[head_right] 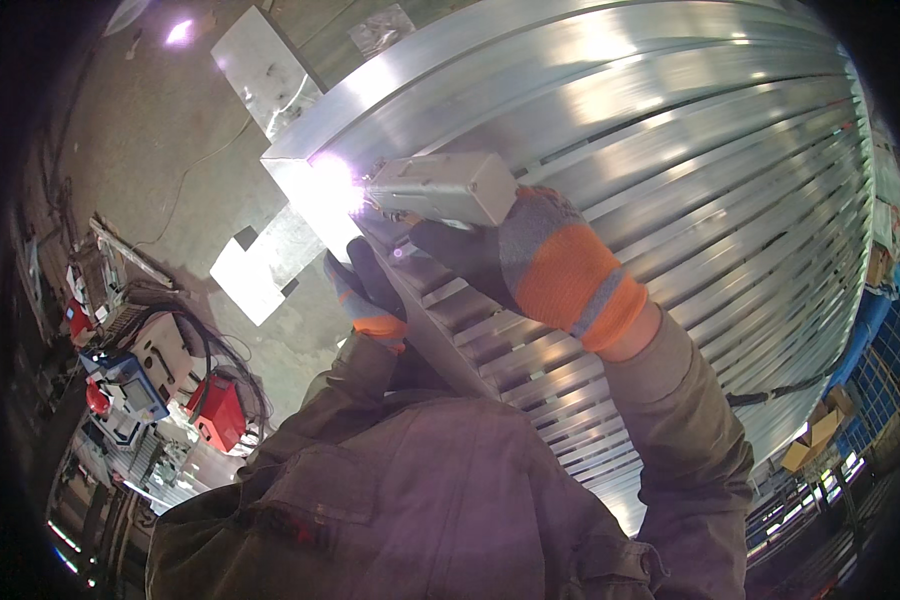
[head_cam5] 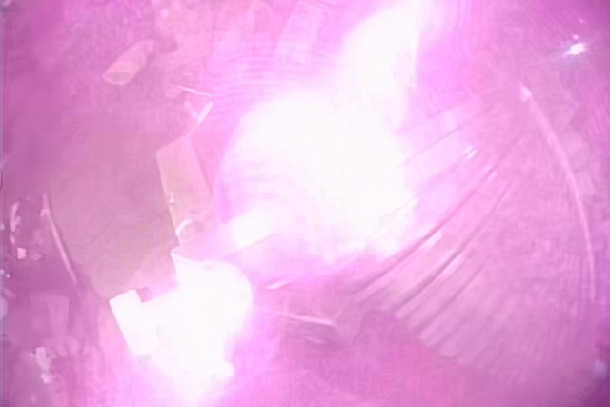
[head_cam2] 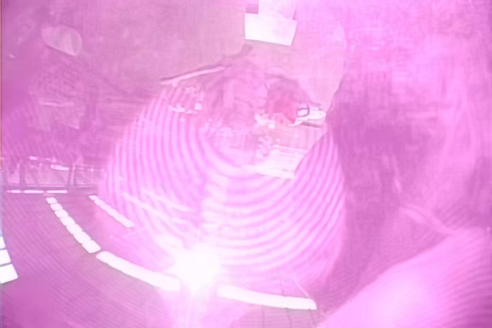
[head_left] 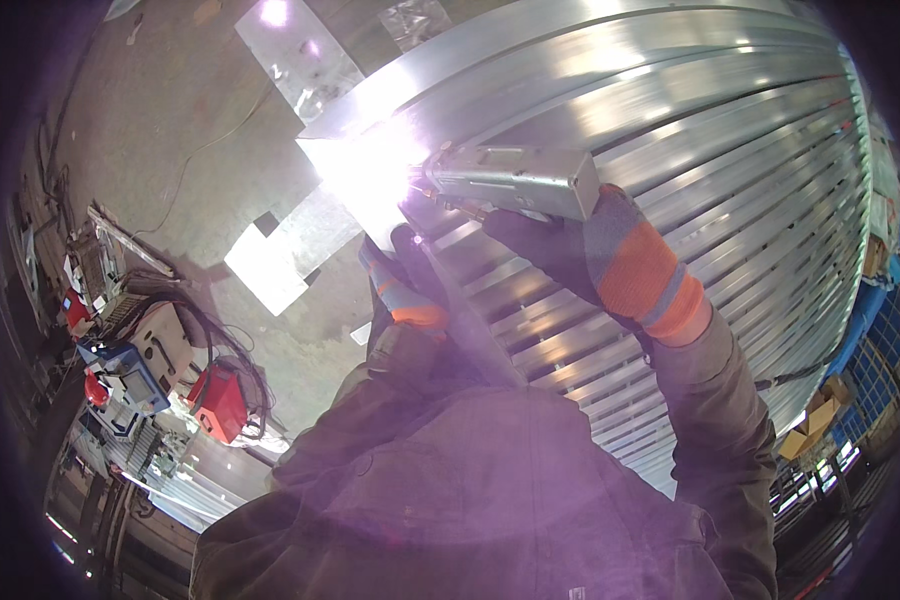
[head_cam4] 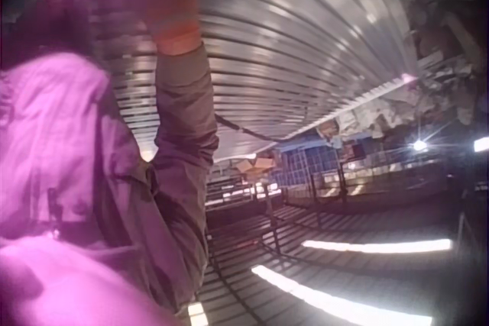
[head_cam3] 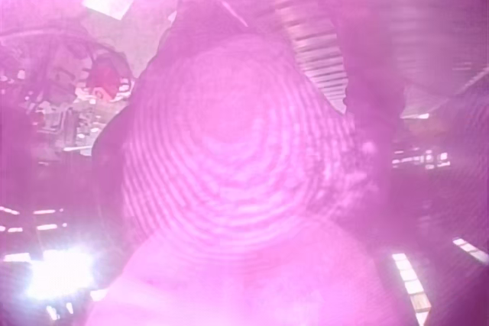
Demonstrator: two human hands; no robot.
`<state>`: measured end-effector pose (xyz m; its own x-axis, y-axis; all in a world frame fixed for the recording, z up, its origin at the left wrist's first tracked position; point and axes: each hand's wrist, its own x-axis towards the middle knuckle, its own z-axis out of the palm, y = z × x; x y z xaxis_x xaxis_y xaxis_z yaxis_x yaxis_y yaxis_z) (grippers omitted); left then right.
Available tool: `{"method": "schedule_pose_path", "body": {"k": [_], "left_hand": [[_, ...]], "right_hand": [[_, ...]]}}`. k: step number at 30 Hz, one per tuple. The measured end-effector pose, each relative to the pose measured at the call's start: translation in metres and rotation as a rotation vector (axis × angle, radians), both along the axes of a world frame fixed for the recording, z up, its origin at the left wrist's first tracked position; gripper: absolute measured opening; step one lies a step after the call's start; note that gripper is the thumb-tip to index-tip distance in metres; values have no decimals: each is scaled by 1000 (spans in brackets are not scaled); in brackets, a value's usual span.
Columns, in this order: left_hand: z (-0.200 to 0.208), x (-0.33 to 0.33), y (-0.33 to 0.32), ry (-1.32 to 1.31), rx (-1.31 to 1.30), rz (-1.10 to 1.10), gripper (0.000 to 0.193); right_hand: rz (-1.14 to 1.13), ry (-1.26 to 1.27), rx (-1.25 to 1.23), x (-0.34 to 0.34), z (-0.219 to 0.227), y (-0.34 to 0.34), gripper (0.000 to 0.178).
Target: The person aligns a metal strip along the edge of a large corrugated metal panel, taps it with a rubber mallet, and then welds the joint using a handheld welding torch. The person repeats this process along the panel's edge, securing the strip in place.
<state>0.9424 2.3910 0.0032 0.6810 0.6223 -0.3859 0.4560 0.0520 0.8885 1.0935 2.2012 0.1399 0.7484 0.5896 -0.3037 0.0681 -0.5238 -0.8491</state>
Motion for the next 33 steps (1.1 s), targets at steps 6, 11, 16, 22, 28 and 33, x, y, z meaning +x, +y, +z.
{"method": "schedule_pose_path", "body": {"k": [6, 11, 16, 22, 28, 33], "left_hand": [[4, 7, 2, 33, 97, -50, 67], [19, 7, 1, 37, 121, -84, 73], [-8, -5, 7, -51, 37, -35, 56], [13, 33, 78, -144, 508, -215, 46], [75, 191, 118, -99, 209, -1157, 32], [48, 246, 49, 344, 291, -1550, 44]], "right_hand": [[-96, 123, 79, 3, 3, 6, 42], [-38, 157, -24, 8, 13, 3, 35], [-28, -152, 11, -13, 43, -18, 37], [-359, 75, 105, -105, 84, -52, 40], [-484, 408, 83, -178, 74, -46, 39], [-537, 251, 148, -188, 54, -34, 42]]}}
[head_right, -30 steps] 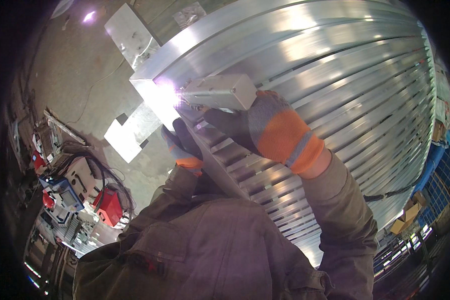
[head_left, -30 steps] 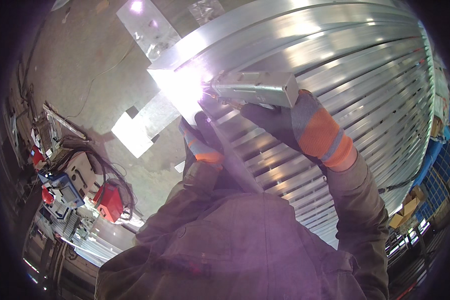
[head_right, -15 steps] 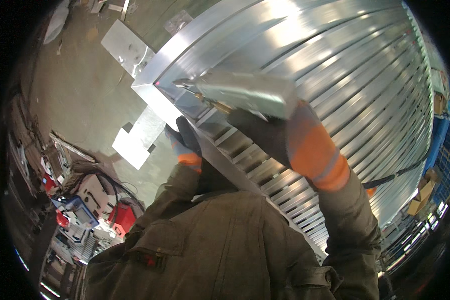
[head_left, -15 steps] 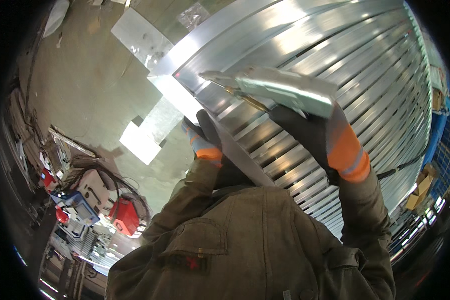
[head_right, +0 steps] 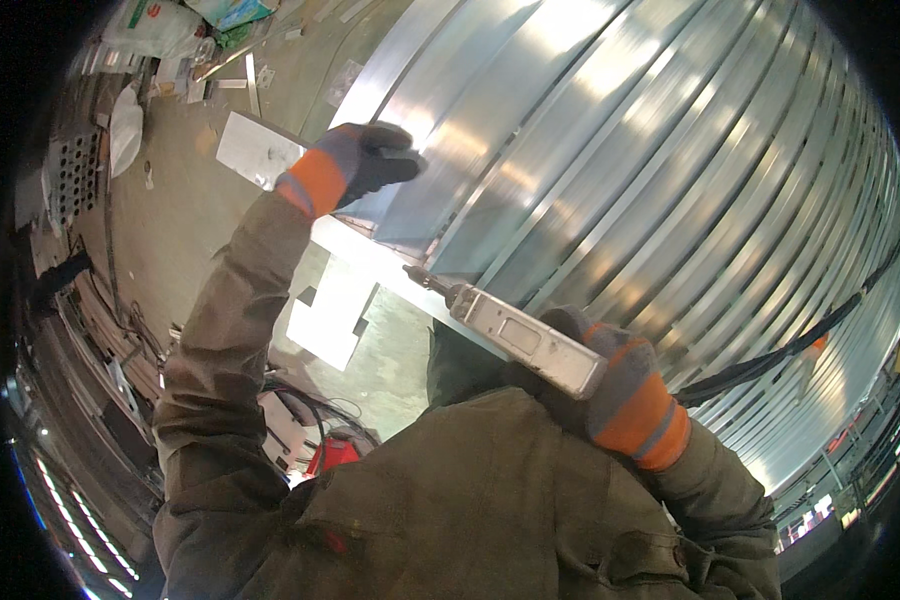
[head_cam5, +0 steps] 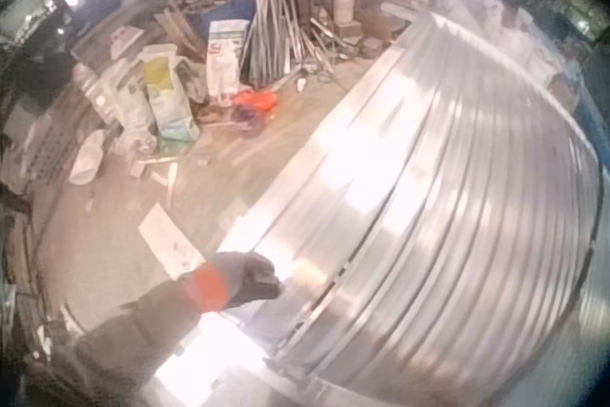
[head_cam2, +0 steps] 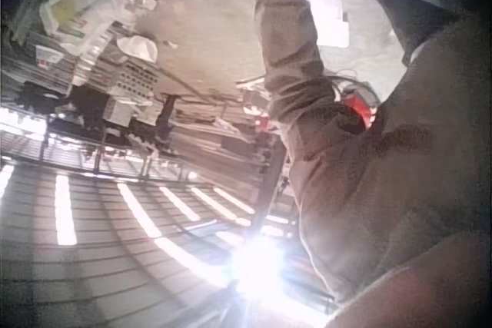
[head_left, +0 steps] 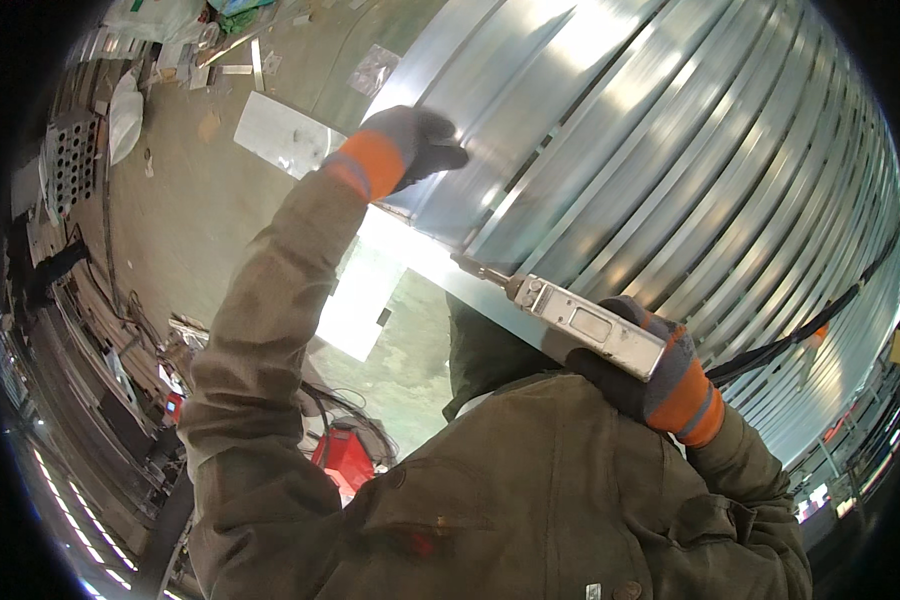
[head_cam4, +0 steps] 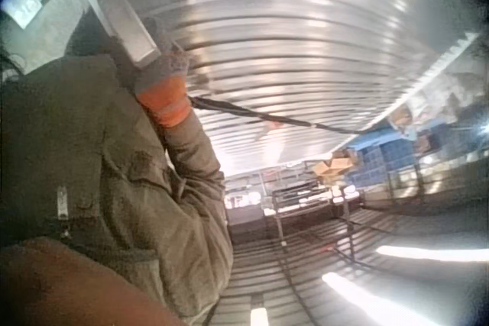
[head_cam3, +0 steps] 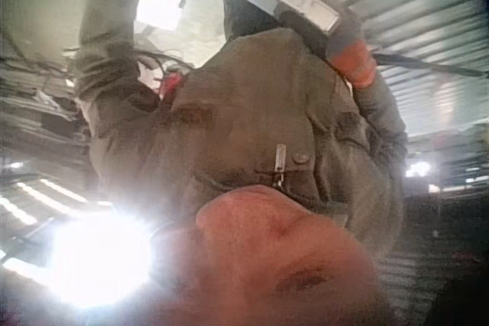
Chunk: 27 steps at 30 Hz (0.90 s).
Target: The person aligns a metal strip along the edge of a large corrugated metal panel, taps it with a rubber mallet, and then welds the joint using a handheld welding torch. The person repeats this process along the panel's edge, securing the strip in place.
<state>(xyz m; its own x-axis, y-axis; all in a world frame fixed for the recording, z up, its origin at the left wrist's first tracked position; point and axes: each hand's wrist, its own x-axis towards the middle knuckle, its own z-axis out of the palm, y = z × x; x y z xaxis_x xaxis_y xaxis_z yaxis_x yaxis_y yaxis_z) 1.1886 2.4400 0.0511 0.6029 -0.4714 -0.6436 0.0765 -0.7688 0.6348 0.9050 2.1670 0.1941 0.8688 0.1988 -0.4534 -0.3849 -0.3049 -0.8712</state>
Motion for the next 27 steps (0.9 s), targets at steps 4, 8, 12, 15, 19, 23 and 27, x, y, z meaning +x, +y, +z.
{"method": "schedule_pose_path", "body": {"k": [4, 8, 12, 15, 19, 23, 27], "left_hand": [[-12, 13, -32, -120, 137, -332, 51], [-23, 24, -47, 65, 216, -273, 50], [-27, 32, -52, 212, 237, -261, 47], [-20, 33, -57, 232, 288, -382, 43], [-5, 36, -59, 243, 300, -470, 43], [1, 38, -57, 227, 321, -453, 43], [-2, 36, -55, 231, 299, -433, 44]], "right_hand": [[35, 79, -9, 7, 4, -3, 44], [13, 122, 58, 14, -4, -7, 47], [21, 40, 152, 16, -28, -12, 48], [-6, 27, 239, 17, -41, -19, 47], [-91, 156, 384, 24, -52, -20, 51], [-152, 131, 435, 32, -57, -17, 53], [109, 46, 207, 40, -58, -25, 53]]}}
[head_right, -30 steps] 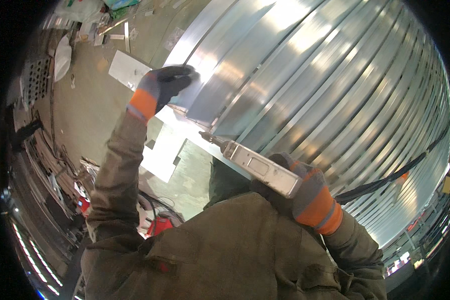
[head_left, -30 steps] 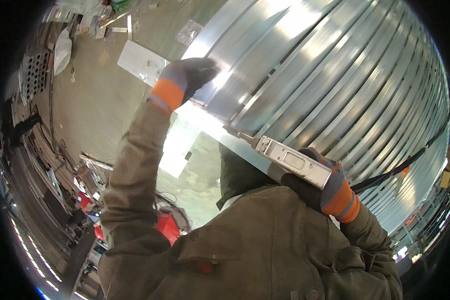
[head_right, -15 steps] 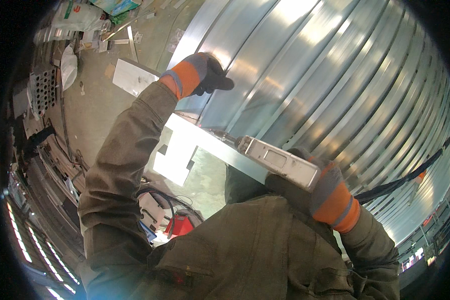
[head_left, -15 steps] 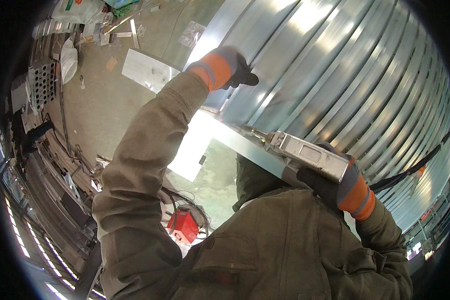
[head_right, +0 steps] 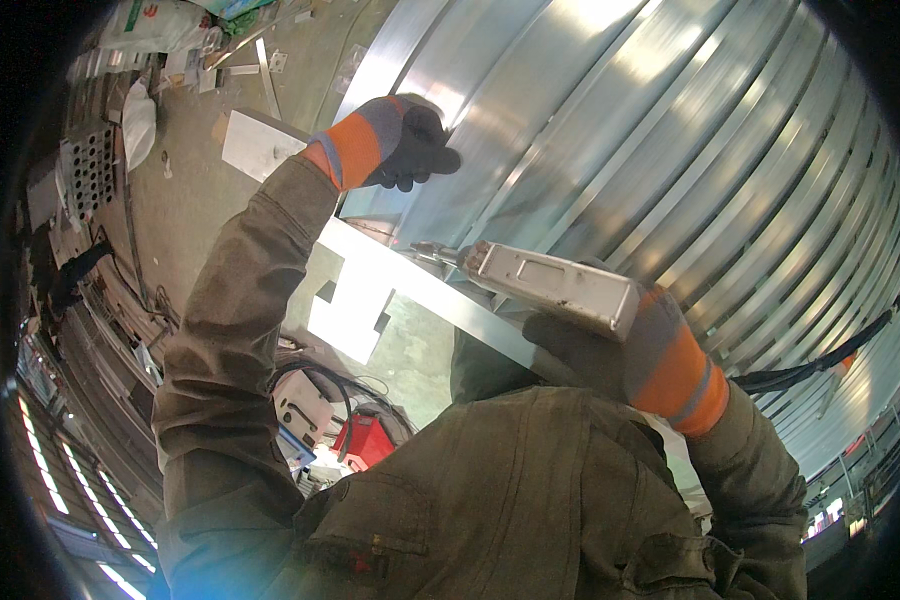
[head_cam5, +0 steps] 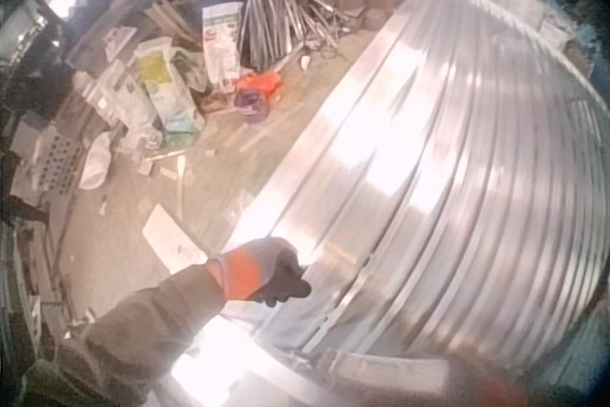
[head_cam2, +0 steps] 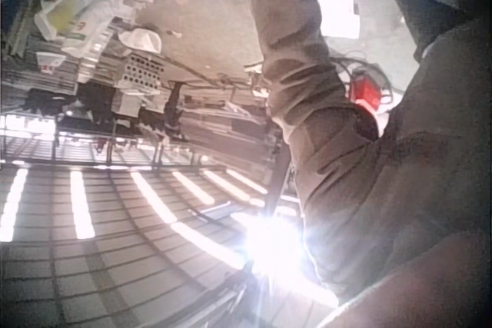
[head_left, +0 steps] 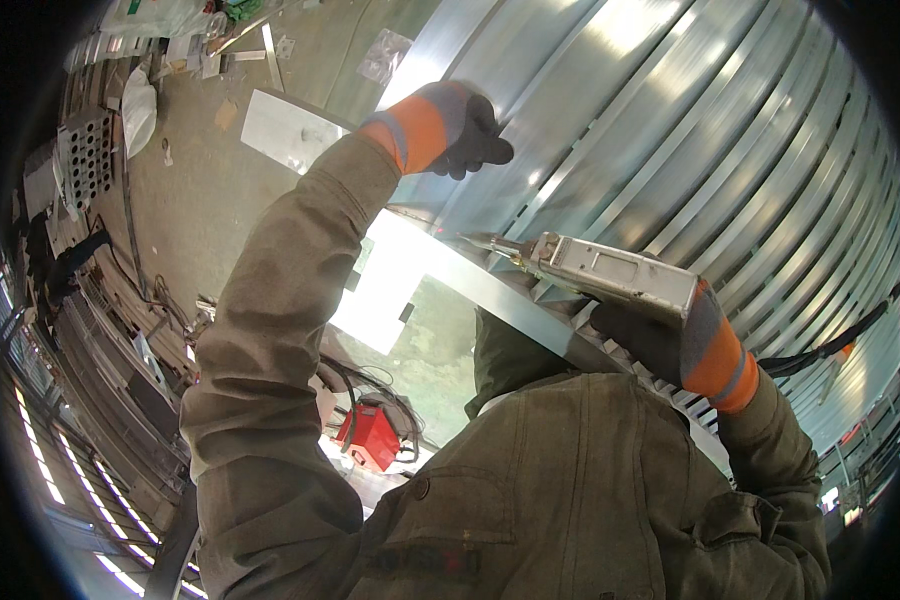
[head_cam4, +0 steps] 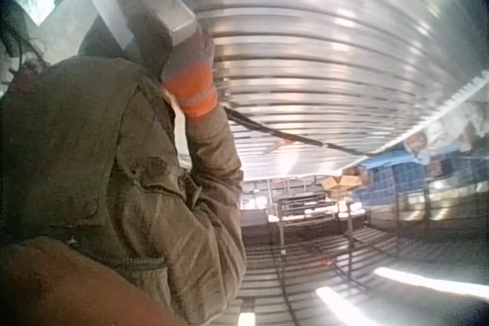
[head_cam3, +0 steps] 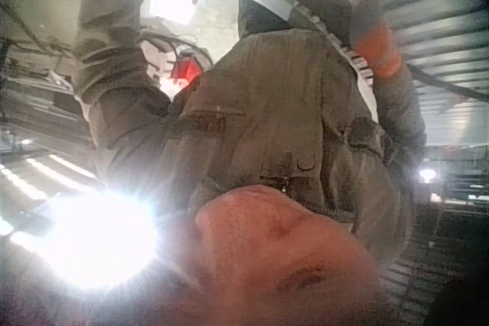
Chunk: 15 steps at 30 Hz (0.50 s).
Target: The person aligns a metal strip along the edge of a large corrugated metal panel, taps it with a rubber mallet, and then welds the joint using a handheld welding torch. The person repeats this process along the panel's edge, securing the strip in place.
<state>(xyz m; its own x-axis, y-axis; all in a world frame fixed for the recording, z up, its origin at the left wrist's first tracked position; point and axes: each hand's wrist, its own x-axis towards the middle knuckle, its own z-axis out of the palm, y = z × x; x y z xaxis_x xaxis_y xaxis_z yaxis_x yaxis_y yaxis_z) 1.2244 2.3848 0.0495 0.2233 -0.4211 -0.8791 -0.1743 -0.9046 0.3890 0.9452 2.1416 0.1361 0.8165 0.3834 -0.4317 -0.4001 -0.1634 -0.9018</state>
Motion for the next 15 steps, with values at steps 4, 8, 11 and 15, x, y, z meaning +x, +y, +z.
{"method": "schedule_pose_path", "body": {"k": [4, 8, 11, 15], "left_hand": [[-3, -1, 3, -11, -13, 33, 43], [-6, 1, 3, 23, -16, 36, 43], [-8, 1, 4, 46, -31, 51, 44], [-10, 1, 6, 38, -26, 40, 46]], "right_hand": [[17, 52, 2, 10, -7, 1, 52], [-174, 278, 213, 16, -16, 11, 38], [-265, 362, 327, 15, -22, 14, 35], [-118, -12, 48, 11, -37, 13, 37]]}}
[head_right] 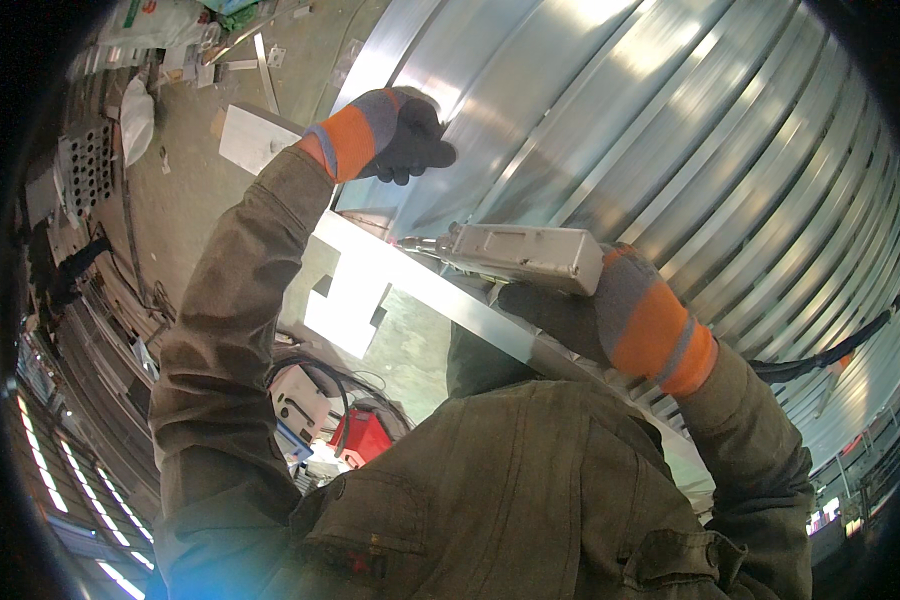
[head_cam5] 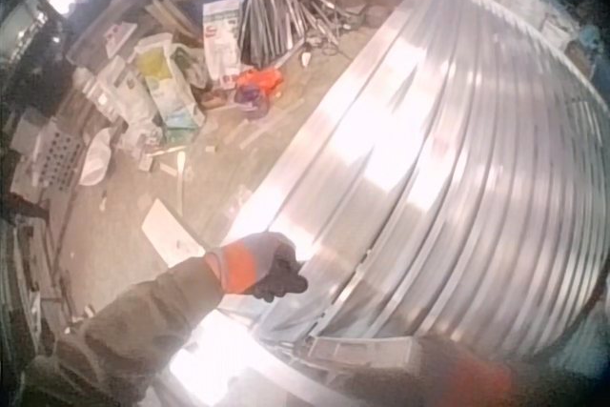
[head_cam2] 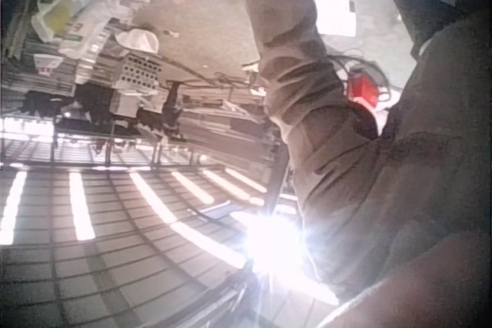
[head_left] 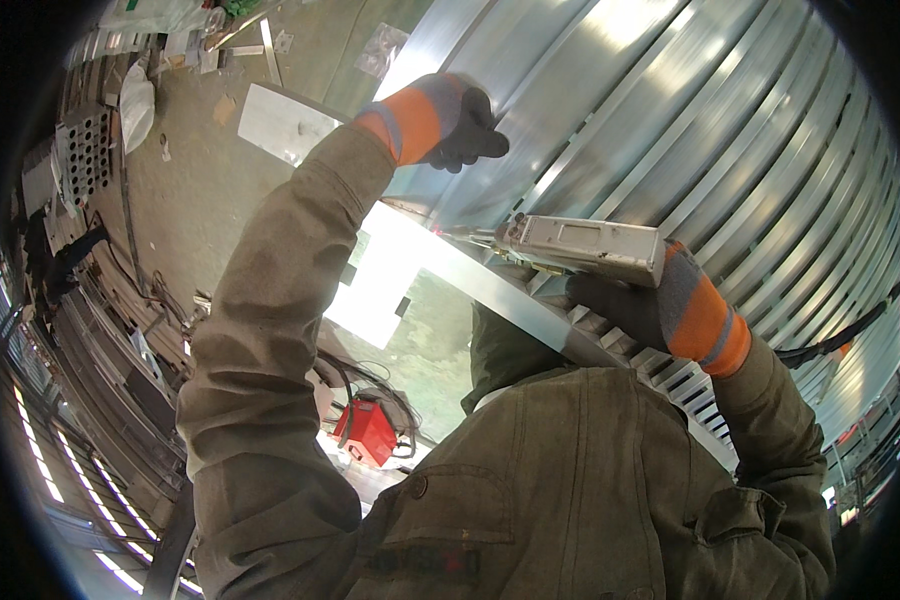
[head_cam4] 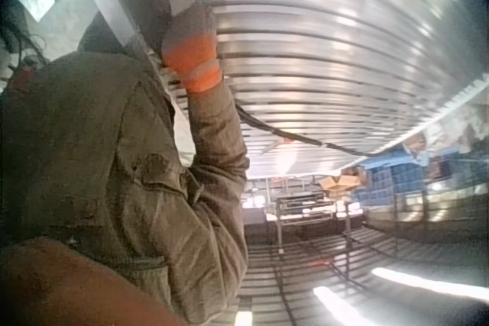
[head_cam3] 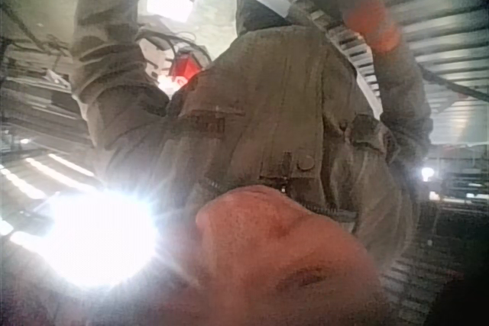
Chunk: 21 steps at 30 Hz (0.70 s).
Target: The person aligns a metal strip along the edge of a large corrugated metal panel, taps it with a rubber mallet, and then welds the joint using a handheld welding torch. The person repeats this process along the panel's edge, securing the strip in place.
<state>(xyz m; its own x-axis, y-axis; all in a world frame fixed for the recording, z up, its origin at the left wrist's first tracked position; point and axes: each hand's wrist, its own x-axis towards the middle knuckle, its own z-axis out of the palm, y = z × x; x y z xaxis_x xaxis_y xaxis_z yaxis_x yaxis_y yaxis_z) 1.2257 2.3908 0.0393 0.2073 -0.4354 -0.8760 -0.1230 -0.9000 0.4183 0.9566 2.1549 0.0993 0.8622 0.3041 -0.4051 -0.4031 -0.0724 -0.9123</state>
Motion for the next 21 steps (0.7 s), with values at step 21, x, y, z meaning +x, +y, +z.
{"method": "schedule_pose_path", "body": {"k": [21], "left_hand": [[13, -3, -4, -57, 13, -7, 45]], "right_hand": [[-68, 172, 242, -7, -12, 1, 45]]}}
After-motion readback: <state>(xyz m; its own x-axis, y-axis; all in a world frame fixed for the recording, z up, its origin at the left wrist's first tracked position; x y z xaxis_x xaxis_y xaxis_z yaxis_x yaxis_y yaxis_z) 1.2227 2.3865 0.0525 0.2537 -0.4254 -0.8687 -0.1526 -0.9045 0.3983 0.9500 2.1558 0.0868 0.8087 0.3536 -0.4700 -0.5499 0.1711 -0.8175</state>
